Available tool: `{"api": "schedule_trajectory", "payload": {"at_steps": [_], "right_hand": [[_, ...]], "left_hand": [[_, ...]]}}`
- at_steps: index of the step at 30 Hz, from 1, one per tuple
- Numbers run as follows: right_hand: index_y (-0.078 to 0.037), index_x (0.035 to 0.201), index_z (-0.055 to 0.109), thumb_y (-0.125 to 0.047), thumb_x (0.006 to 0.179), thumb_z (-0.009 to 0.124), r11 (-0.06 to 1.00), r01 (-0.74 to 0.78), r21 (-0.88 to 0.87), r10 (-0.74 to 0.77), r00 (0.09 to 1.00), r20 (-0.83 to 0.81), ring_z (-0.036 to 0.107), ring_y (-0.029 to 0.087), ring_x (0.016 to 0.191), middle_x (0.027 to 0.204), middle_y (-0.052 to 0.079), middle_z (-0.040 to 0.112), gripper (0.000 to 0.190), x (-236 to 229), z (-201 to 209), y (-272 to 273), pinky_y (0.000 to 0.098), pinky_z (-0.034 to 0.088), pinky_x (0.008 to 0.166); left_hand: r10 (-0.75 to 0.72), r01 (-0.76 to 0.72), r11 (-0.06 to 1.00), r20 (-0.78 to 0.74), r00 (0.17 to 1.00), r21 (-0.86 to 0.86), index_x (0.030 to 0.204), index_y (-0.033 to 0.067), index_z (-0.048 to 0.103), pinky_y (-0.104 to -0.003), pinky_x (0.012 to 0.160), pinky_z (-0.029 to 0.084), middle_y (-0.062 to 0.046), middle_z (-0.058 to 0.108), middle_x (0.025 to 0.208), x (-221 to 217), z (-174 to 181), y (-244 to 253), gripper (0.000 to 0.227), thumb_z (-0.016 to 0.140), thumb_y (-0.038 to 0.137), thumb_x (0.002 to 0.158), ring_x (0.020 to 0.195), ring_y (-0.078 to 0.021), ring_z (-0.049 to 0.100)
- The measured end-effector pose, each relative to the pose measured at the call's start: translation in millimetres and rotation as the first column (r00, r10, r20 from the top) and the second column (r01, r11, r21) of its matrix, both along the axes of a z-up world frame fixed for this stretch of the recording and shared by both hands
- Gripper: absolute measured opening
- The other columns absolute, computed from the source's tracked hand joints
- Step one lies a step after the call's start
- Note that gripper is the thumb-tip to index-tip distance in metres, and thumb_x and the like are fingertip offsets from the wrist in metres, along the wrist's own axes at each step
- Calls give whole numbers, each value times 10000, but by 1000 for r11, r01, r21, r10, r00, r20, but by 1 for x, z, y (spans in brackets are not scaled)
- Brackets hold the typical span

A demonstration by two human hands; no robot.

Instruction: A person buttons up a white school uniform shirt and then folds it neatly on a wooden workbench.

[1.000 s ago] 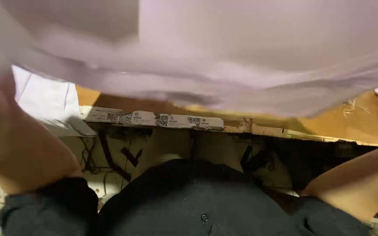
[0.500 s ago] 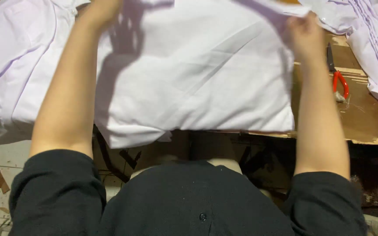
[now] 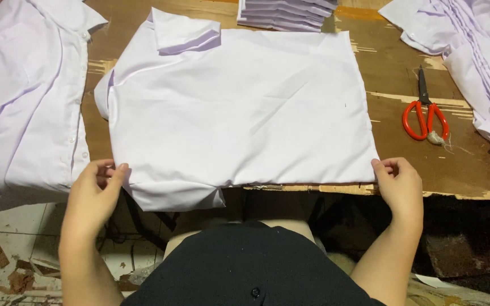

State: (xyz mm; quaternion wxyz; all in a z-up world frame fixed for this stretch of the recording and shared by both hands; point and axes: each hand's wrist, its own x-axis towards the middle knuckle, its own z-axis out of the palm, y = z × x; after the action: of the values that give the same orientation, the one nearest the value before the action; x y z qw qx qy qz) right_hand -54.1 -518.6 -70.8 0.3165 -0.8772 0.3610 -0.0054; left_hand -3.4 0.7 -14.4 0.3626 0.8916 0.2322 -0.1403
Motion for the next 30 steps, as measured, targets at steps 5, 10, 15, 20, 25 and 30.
{"api": "schedule_trajectory", "payload": {"at_steps": [5, 10, 15, 20, 25, 30], "right_hand": [[-61, 1003, 643, -332, 1009, 699, 1000, -10, -4, 11, 997, 73, 544, 198, 789, 883, 37, 586, 277, -13, -19, -1, 373, 463, 761], [-89, 950, 617, -258, 1038, 707, 999, -5, 45, -6, 966, 260, 442, 121, 679, 756, -16, 497, 212, -21, -25, -4, 307, 373, 656], [-121, 1042, 575, -220, 1109, 683, 947, -45, 318, -126, 858, 498, 402, 21, 571, 744, -59, 573, 161, -29, -33, -14, 229, 298, 526], [-72, 1166, 529, -158, 1116, 626, 915, -86, 394, -115, 881, 459, 595, 127, 614, 789, 58, 585, 139, -40, -46, -23, 211, 397, 472], [-50, 1227, 548, -154, 1123, 626, 933, -97, 347, -71, 895, 441, 628, 135, 678, 913, 73, 644, 166, -42, -54, -21, 227, 471, 527], [-43, 1244, 541, -134, 1134, 627, 950, -108, 294, -30, 902, 431, 626, 145, 669, 938, 81, 658, 167, -40, -56, -24, 252, 513, 541]], "left_hand": [[73, -73, 997, 186, 980, -8, 1119, 43, 671, -354, 785, 452, -48, 654, 924, -17, -46, 5, 417, 663, 436, 980, 835, -195, 601], [157, -97, 978, 346, 925, -185, 1059, 98, 585, -304, 732, 368, 0, 539, 860, -28, -80, 17, 262, 621, 358, 1053, 771, -133, 460], [489, -89, 649, 325, 810, -756, 1209, 156, 492, -223, 867, 470, -2, 636, 1065, -31, -92, 13, 207, 580, 281, 1069, 980, -84, 603], [146, -90, 782, 40, 989, -616, 1209, 72, 675, -175, 316, 253, -32, 679, 889, -48, -93, 26, 449, 627, 436, 950, 328, -50, 293], [-159, 35, 835, -180, 971, -549, 1128, 29, 714, -303, 860, 526, -65, 757, 1001, -63, -126, 22, 388, 720, 330, 882, 921, -152, 685], [-334, 210, 820, -147, 931, -533, 1002, 24, 806, -295, 902, 533, -55, 839, 1065, -77, -134, -4, 348, 762, 326, 835, 1028, -153, 746]]}}
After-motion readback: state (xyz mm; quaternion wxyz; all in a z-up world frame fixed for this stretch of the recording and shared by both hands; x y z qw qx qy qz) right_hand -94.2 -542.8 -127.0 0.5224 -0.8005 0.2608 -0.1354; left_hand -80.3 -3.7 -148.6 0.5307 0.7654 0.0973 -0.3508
